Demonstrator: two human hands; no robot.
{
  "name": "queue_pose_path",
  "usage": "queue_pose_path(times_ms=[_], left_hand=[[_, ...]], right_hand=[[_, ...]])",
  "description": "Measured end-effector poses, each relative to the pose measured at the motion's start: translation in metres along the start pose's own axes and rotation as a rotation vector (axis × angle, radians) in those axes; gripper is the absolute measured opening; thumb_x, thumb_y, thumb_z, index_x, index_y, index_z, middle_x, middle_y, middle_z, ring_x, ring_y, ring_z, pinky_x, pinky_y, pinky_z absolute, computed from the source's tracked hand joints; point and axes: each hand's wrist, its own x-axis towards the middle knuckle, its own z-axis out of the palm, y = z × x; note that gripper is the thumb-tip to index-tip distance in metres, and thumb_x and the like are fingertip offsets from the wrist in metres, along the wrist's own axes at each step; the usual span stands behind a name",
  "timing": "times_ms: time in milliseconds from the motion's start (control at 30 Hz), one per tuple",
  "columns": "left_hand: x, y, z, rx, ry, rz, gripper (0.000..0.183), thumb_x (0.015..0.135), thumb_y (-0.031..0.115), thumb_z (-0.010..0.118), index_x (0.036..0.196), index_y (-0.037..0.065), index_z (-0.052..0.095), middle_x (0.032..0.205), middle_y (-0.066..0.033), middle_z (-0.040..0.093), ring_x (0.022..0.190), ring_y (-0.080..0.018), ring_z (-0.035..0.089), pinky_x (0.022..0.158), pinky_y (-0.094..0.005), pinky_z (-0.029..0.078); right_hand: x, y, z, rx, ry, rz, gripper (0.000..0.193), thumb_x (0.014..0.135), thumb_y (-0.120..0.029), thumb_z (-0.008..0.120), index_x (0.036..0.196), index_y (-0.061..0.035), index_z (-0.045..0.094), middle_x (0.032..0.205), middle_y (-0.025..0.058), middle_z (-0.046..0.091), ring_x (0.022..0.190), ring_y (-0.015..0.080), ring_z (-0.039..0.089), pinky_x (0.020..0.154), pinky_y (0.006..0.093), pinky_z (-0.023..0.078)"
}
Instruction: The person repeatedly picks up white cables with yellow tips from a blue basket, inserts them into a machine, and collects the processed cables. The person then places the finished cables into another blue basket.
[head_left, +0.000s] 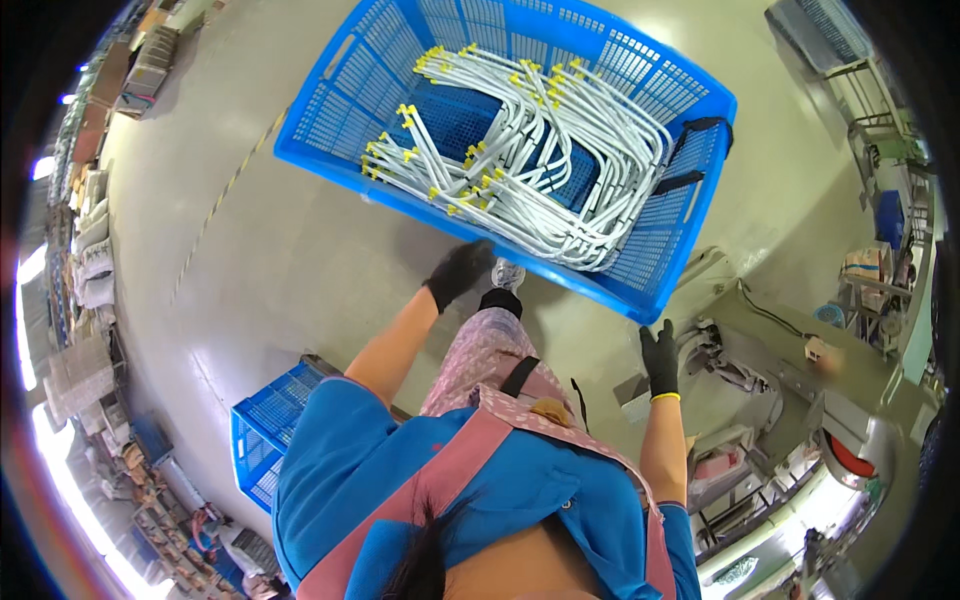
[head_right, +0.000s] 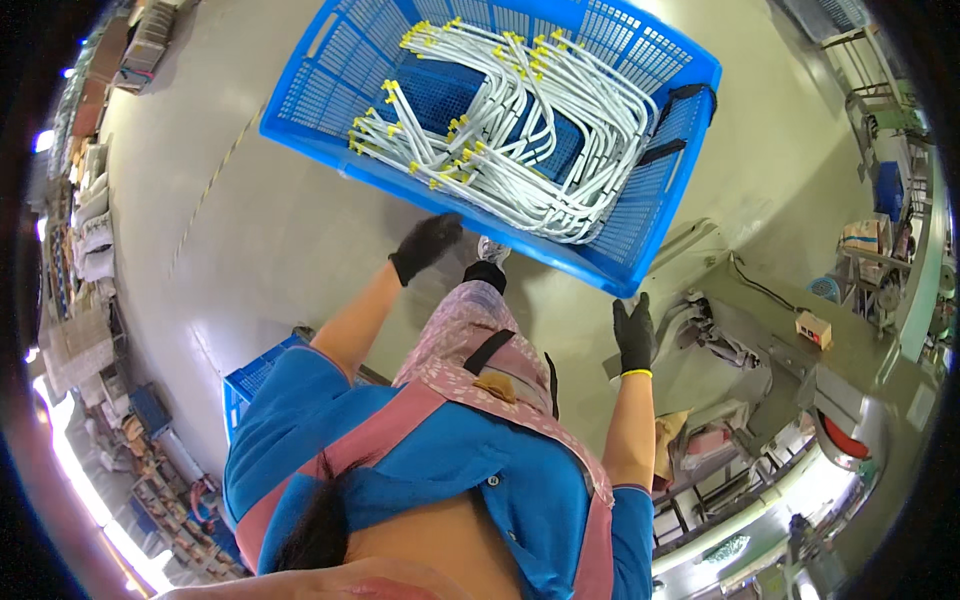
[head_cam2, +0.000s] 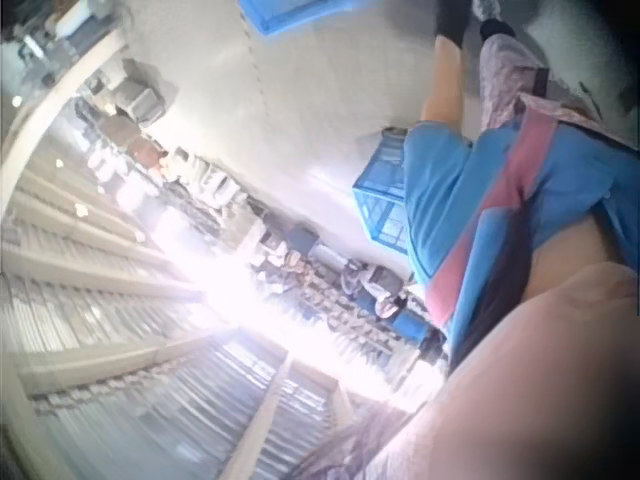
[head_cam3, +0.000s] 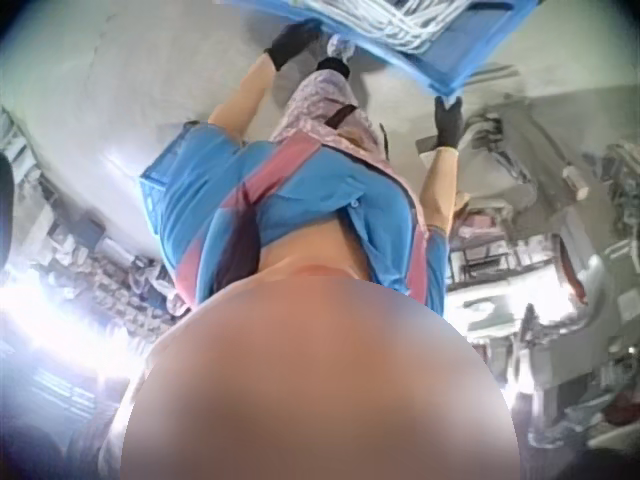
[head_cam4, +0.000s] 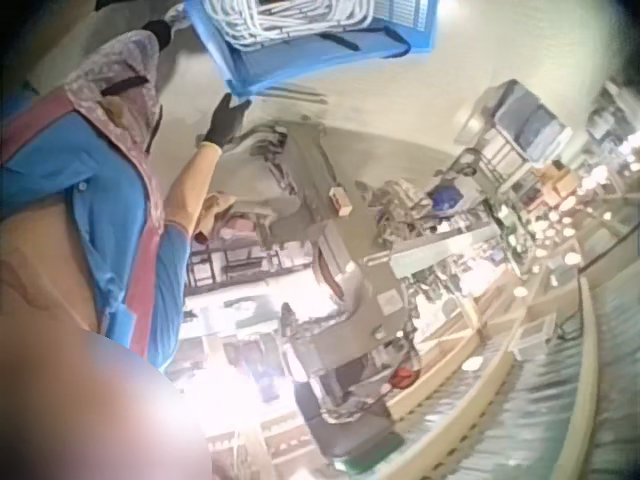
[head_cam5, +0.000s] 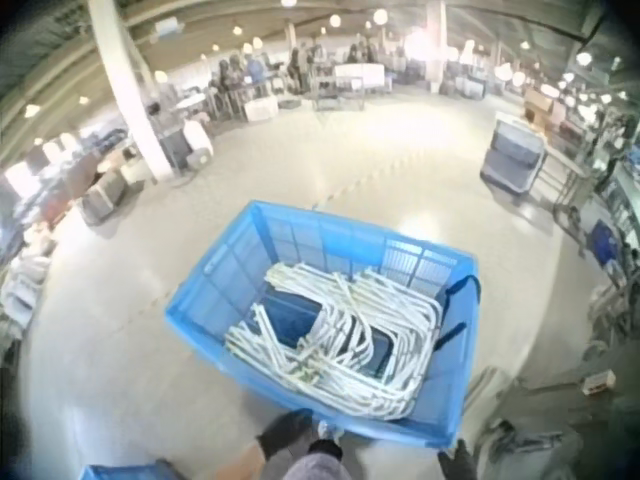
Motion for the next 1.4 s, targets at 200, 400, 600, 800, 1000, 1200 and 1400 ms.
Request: queue_pose_path(times_ms=[200, 400, 600, 800, 1000, 1200, 1400], left_hand=[[0.152, -0.081, -0.022, 0.281, -0.117, -0.209, 0.026, 0.082, 0.023, 0.057, 0.099, 0.004, 0.061, 0.093, -0.0179, 0.064, 0.087, -0.0356, 0.06, 0.075, -0.0418, 0.049], [0.225, -0.157, 0.025, 0.376, -0.341, -0.387, 0.039, 0.081, 0.034, 0.052, 0.107, 0.006, 0.059, 0.104, -0.0173, 0.063, 0.098, -0.0353, 0.058, 0.084, -0.0441, 0.045], [0.253, -0.134, 0.167, 0.066, -0.517, -0.122, 0.05, 0.084, 0.035, 0.059, 0.122, 0.005, 0.052, 0.114, -0.0162, 0.06, 0.105, -0.0314, 0.058, 0.089, -0.0406, 0.045], [0.268, -0.059, 0.317, -0.023, -0.461, -0.143, 0.068, 0.084, 0.037, 0.054, 0.136, 0.001, 0.032, 0.133, -0.0217, 0.043, 0.12, -0.0349, 0.045, 0.1, -0.0412, 0.037], [0.297, -0.026, 0.382, 0.393, -0.353, -0.468, 0.082, 0.072, 0.044, 0.069, 0.132, 0.0, 0.034, 0.126, -0.0193, 0.045, 0.117, -0.0352, 0.043, 0.099, -0.0469, 0.033], [0.303, -0.044, 0.384, 0.579, -0.195, -0.299, 0.069, 0.064, 0.046, 0.073, 0.112, 0.008, 0.042, 0.106, -0.0116, 0.047, 0.099, -0.0289, 0.049, 0.076, -0.0447, 0.042], [0.277, -0.067, 0.367, 0.342, -0.207, -0.398, 0.032, 0.074, 0.004, 0.053, 0.104, 0.012, 0.052, 0.1, -0.0159, 0.054, 0.091, -0.038, 0.056, 0.074, -0.0489, 0.048]], right_hand=[[0.076, 0.004, 0.015, 0.117, -0.045, 0.179, 0.063, 0.083, -0.039, 0.057, 0.123, 0.006, 0.04, 0.098, 0.0284, 0.059, 0.083, 0.0375, 0.059, 0.069, 0.0415, 0.046], [0.097, 0.012, 0.027, -0.131, -0.11, 0.38, 0.041, 0.084, -0.032, 0.054, 0.103, 0.0043, 0.046, 0.087, 0.0287, 0.061, 0.078, 0.0421, 0.06, 0.068, 0.048, 0.047], [0.107, -0.01, 0.008, -0.145, -0.203, 0.475, 0.045, 0.084, -0.036, 0.056, 0.098, 0.0057, 0.044, 0.082, 0.0311, 0.061, 0.078, 0.0475, 0.06, 0.068, 0.0539, 0.048], [0.098, -0.023, 0.009, -0.337, -0.166, 0.444, 0.047, 0.085, -0.041, 0.054, 0.098, 0.0024, 0.041, 0.075, 0.0303, 0.06, 0.075, 0.047, 0.06, 0.065, 0.0557, 0.046], [0.101, -0.04, 0.001, -0.367, -0.261, 0.506, 0.05, 0.087, -0.039, 0.052, 0.106, 0.0049, 0.038, 0.076, 0.0252, 0.062, 0.07, 0.0414, 0.063, 0.062, 0.0501, 0.05], [0.1, -0.042, 0.001, -0.309, -0.245, 0.51, 0.048, 0.086, -0.04, 0.054, 0.104, 0.0015, 0.038, 0.074, 0.0226, 0.063, 0.067, 0.0403, 0.063, 0.059, 0.0485, 0.05], [0.099, -0.043, 0.004, -0.381, -0.239, 0.463, 0.047, 0.086, -0.04, 0.054, 0.104, 0.001, 0.038, 0.07, 0.0195, 0.063, 0.061, 0.0367, 0.063, 0.054, 0.0449, 0.051]])
